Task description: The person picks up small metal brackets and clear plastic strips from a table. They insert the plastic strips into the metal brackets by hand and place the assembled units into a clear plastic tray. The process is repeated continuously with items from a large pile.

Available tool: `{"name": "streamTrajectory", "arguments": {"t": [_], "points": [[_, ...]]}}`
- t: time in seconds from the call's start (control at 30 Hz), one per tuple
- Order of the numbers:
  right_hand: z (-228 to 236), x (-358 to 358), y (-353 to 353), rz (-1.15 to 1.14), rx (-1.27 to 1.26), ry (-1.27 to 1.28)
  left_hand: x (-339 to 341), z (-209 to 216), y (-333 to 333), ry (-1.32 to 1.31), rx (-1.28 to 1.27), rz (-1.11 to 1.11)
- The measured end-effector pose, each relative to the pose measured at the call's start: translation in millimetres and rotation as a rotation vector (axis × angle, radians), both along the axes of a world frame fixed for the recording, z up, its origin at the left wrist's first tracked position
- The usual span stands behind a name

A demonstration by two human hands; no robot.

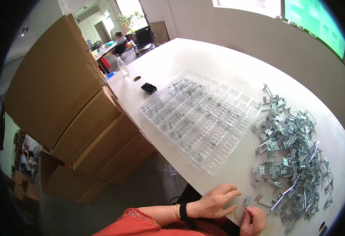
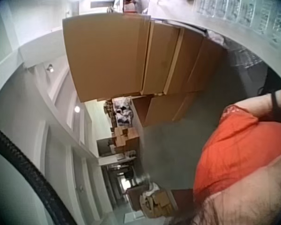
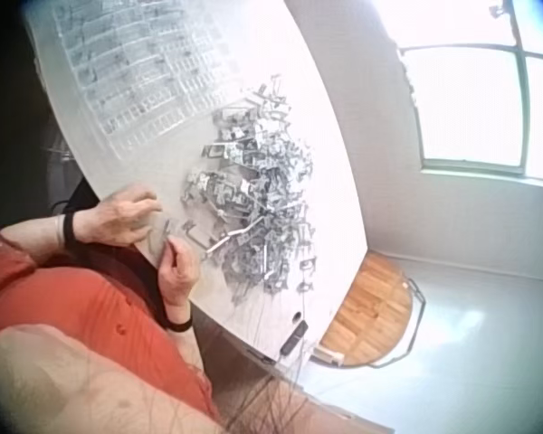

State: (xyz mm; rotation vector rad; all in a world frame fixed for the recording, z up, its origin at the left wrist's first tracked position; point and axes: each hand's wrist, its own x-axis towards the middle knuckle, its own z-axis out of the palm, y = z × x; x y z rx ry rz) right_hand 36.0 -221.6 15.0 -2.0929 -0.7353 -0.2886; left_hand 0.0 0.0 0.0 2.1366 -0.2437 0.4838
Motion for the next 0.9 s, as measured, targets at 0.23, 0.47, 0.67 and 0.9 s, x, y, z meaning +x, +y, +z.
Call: {"name": "streamTrajectory", "arguments": {"t": [0.23, 0.47, 0.67, 0.9], "points": [[9, 0, 4, -0.007, -0.023, 0.058, -1, 4, 1, 0.019, 0.004, -0.005], [5, 2, -1, -0.036, -0.011, 0.083, 0, 4, 1, 0.024, 0.015, -0.004], [6, 0, 0, -0.072, 0.104, 0.244, 0, 5, 1, 0.045, 0.017, -0.012], [-4, 0, -2, -0.074, 0.315, 0.346, -1, 10, 4, 0.063, 0.007, -0.024]]}}
